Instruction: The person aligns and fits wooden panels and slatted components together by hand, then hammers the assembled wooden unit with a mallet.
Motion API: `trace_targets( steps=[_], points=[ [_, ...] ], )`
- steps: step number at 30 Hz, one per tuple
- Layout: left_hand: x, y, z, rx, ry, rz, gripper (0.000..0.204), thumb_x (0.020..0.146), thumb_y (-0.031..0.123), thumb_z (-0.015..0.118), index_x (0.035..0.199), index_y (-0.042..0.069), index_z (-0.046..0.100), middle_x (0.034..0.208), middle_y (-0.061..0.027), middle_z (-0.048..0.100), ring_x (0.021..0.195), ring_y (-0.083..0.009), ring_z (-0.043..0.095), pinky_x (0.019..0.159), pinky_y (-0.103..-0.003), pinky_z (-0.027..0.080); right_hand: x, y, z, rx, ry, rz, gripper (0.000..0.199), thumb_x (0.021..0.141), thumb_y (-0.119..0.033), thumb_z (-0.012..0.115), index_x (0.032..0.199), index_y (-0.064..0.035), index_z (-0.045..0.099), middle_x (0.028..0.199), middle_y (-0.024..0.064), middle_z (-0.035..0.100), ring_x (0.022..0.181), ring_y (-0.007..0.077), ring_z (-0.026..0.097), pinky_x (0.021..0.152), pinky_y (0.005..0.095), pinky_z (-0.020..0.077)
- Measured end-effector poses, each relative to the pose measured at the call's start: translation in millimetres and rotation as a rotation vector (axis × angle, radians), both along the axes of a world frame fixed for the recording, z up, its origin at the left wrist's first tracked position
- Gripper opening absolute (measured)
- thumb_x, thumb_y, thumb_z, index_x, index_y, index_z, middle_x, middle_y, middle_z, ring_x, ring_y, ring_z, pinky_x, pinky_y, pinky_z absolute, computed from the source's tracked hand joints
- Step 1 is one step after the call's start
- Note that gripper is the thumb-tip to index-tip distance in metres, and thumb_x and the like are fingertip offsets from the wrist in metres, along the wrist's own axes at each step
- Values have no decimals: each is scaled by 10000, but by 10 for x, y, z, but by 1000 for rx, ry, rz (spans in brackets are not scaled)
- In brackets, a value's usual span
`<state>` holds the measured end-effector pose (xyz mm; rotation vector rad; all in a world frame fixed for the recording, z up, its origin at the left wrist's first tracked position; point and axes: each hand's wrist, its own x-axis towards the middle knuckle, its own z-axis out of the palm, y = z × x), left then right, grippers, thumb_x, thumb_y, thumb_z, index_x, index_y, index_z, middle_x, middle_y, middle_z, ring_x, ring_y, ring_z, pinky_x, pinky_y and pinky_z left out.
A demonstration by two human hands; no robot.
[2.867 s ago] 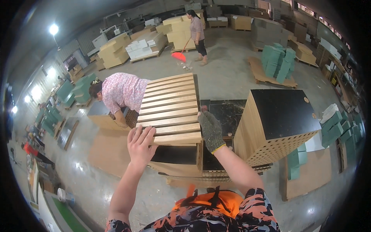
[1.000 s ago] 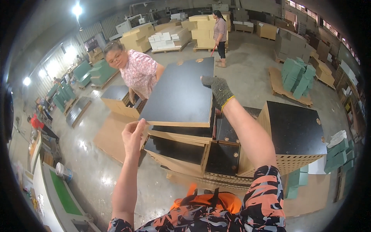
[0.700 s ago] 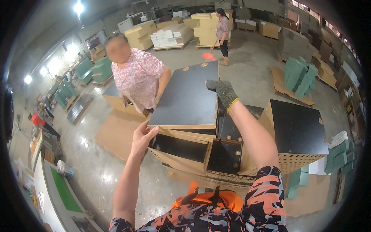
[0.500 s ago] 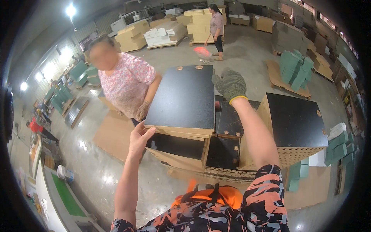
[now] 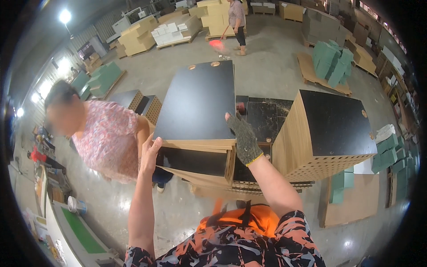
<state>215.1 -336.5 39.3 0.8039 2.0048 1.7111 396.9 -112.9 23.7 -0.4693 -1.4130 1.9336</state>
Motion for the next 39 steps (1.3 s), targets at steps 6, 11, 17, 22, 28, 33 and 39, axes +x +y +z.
trace_targets(
  steps=[6, 11, 17, 22, 28, 33, 39],
  points=[
    [-151, -63, -307, 181, -23, -60, 655, 838, 369, 675, 1323, -32, 492, 1146, -113, 598, 1030, -178, 541, 910, -299, 415, 107, -159, -217, -45, -49, 9, 473, 891, -283, 664, 1288, -52, 548, 1174, 35, 569, 1079, 129, 498, 977, 288, 378],
    [-208, -75, -441, 204, -96, 25, 577, 833, 376, 673, 1230, -24, 548, 1166, -95, 590, 1070, -183, 517, 946, -311, 380, 64, -299, -209, 255, -227, -9, 637, 886, -382, 641, 1375, -31, 433, 1208, 135, 557, 1114, 201, 516, 985, 307, 390],
    [-273, -144, -424, 218, -89, -100, 696, 753, 321, 779, 1291, -17, 494, 1203, -85, 573, 1101, -200, 518, 959, -317, 384, 148, -307, -248, 206, -186, 41, 799, 822, -389, 692, 1427, -11, 331, 1317, 191, 493, 1169, 266, 522, 992, 341, 415],
    [-334, -347, -569, 194, -128, -343, 1175, 478, 187, 931, 1439, -21, 287, 1448, -128, 381, 1350, -254, 342, 1115, -354, 259, 234, -428, -350, 552, -254, 116, 1152, 613, -392, 845, 1465, 0, 177, 1416, 209, 364, 1273, 313, 431, 1042, 402, 390],
    [-311, -402, -531, 99, 46, -429, 1379, 361, 122, 950, 1489, -16, 169, 1538, -124, 243, 1427, -238, 214, 1158, -344, 171, 237, -458, -443, 602, -282, 183, 1379, 475, -409, 901, 1482, 11, 57, 1495, 249, 170, 1394, 394, 198, 1143, 468, 208],
    [-260, -320, -566, -50, 41, -327, 1263, 431, -30, 878, 1488, -8, 188, 1514, -121, 297, 1410, -237, 256, 1154, -338, 182, 271, -460, -554, 738, -264, 153, 1413, 474, -395, 908, 1482, 8, 3, 1513, 249, 103, 1412, 397, 143, 1157, 466, 175],
    [-208, -318, -506, 37, 27, -335, 1032, 488, -100, 822, 1404, -12, 354, 1291, -78, 513, 1191, -191, 494, 1039, -317, 376, 255, -601, -362, 681, -339, 94, 1198, 544, -270, 884, 1457, -5, 155, 1419, 197, 317, 1301, 314, 350, 1073, 408, 325]
  ],
)
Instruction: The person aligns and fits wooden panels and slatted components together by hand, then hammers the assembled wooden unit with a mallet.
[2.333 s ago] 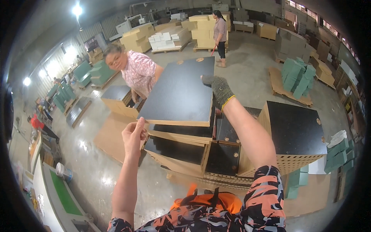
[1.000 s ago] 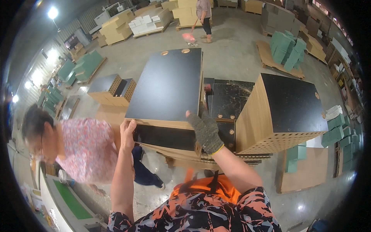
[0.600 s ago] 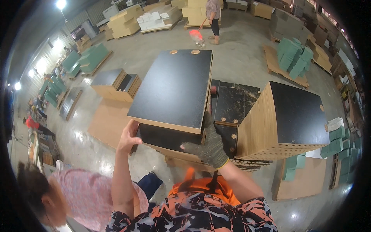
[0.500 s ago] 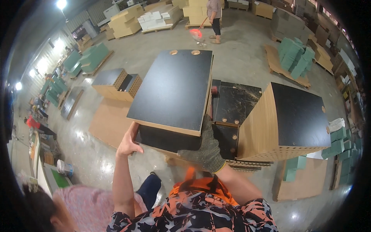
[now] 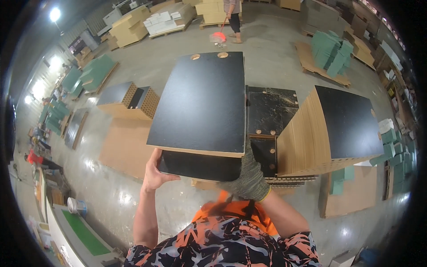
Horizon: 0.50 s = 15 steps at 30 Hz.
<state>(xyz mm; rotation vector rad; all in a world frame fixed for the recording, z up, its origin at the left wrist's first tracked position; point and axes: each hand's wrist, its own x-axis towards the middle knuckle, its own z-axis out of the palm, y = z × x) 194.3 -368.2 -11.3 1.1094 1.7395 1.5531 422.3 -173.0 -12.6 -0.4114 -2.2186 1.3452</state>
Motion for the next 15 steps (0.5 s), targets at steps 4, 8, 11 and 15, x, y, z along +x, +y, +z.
trace_targets(
  steps=[4, 8, 11, 15],
  points=[
    [16, 21, -21, -7, 12, 52, 869, 541, -101, 817, 1325, -25, 451, 1171, -63, 595, 1064, -150, 562, 962, -283, 438, 35, -36, -92, 60, 46, -121, 956, 578, -191, 869, 1379, -24, 375, 1301, 148, 493, 1171, 257, 508, 968, 365, 444],
    [65, -65, -107, 17, 52, 151, 695, 600, -85, 810, 1235, -43, 532, 1071, -48, 645, 974, -122, 592, 895, -263, 475, 41, -203, 21, -68, 61, -136, 895, 601, -181, 865, 1353, -21, 407, 1238, 134, 549, 1081, 234, 568, 902, 354, 488],
    [90, -116, -187, 61, 23, 181, 612, 608, -77, 817, 1172, -43, 583, 1032, -42, 664, 932, -107, 597, 853, -252, 485, 67, -272, -99, 76, 82, -162, 773, 634, -170, 855, 1290, -18, 475, 1114, 119, 626, 939, 227, 640, 805, 343, 529],
    [94, -179, -309, 51, 69, 231, 580, 595, -59, 853, 1118, -69, 601, 969, -41, 672, 876, -111, 609, 784, -275, 520, 88, -399, -282, 256, 161, -325, 630, 667, -152, 835, 1206, -20, 537, 967, 120, 674, 802, 265, 680, 698, 352, 546]
  ],
)
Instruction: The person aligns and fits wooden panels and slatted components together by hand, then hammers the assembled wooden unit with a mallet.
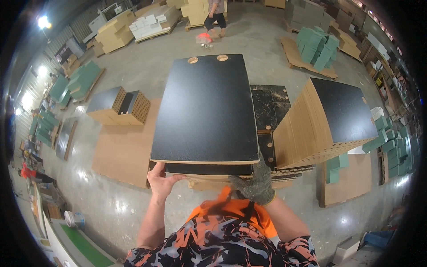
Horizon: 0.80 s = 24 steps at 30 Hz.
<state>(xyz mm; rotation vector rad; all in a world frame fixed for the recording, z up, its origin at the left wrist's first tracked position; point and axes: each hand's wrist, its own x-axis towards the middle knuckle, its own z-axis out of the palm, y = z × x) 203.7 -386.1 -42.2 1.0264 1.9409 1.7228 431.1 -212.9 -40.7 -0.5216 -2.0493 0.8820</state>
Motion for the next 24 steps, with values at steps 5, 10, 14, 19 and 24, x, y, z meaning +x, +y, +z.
trace_targets(
  steps=[5, 10, 14, 19, 24],
  points=[
    [14, -44, -84, 46, 140, 159, 361, 590, 3, 844, 925, 29, 712, 765, -6, 704, 656, -34, 558, 619, -213, 479, 34, -153, -49, 146, 24, -158, 501, 690, -110, 810, 1128, -17, 585, 927, 132, 687, 783, 281, 683, 674, 357, 533],
    [44, -87, -227, 90, 236, 237, 304, 582, 9, 839, 862, 28, 721, 689, -9, 683, 550, -35, 467, 505, -206, 404, 97, -241, -77, -26, -65, -163, 625, 748, -160, 768, 1278, -2, 476, 1195, 180, 575, 1024, 321, 614, 854, 383, 500],
    [93, -88, -301, 62, 245, 305, 287, 632, -39, 812, 896, -1, 708, 724, -6, 647, 633, -60, 448, 590, -228, 378, 74, -264, 15, -35, 45, -216, 367, 718, -66, 779, 1054, -38, 634, 952, 116, 697, 814, 244, 683, 715, 330, 522],
    [190, -41, -358, 141, 210, 445, 308, 590, 14, 829, 879, 40, 725, 595, 46, 574, 496, -26, 286, 441, -215, 249, 126, -296, 64, -95, -74, -130, 704, 734, -134, 762, 1342, -7, 431, 1268, 171, 544, 1097, 306, 593, 905, 364, 487],
    [171, -58, -192, 327, 181, 298, 276, 669, 49, 820, 909, -14, 701, 622, 59, 586, 521, -21, 329, 453, -208, 273, 199, -298, 173, -158, 37, -23, 661, 767, -133, 734, 1344, 6, 441, 1252, 162, 567, 1098, 264, 593, 917, 350, 477]
  ],
)
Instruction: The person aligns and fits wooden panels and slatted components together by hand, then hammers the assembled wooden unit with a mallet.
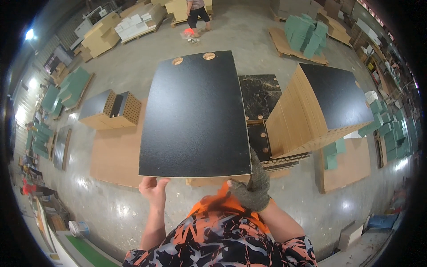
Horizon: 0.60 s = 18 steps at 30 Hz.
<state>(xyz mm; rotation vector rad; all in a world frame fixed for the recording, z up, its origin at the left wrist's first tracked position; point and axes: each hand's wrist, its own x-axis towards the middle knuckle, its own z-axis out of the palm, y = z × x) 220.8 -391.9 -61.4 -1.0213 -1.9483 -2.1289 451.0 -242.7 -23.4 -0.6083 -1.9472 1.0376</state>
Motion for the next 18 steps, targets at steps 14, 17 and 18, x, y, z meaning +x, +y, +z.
trace_targets(
  steps=[14, 17, 18],
  points=[
    [-98, -62, -4, -157, 129, 47, 221, 906, 168, 672, 864, -50, 677, 664, 64, 522, 604, -26, 387, 510, -182, 297, -46, -36, -9, -74, 95, -99, 500, 855, -160, 681, 1285, 36, 518, 1032, 125, 681, 864, 188, 658, 776, 307, 518],
    [-104, -86, -14, -153, 116, 25, 201, 893, 148, 684, 882, -52, 668, 693, 50, 551, 617, -29, 420, 531, -177, 328, -93, -80, 7, -112, 139, -177, 245, 843, -112, 688, 1054, -3, 629, 908, 61, 673, 794, 154, 601, 727, 283, 467],
    [-110, -94, -14, -160, 103, 10, 183, 880, 128, 695, 899, -52, 665, 716, 38, 579, 626, -30, 451, 547, -173, 358, -103, -93, 9, -135, 150, -186, 244, 837, -114, 692, 1049, -10, 629, 897, 56, 672, 793, 153, 601, 723, 283, 468]
  ],
)
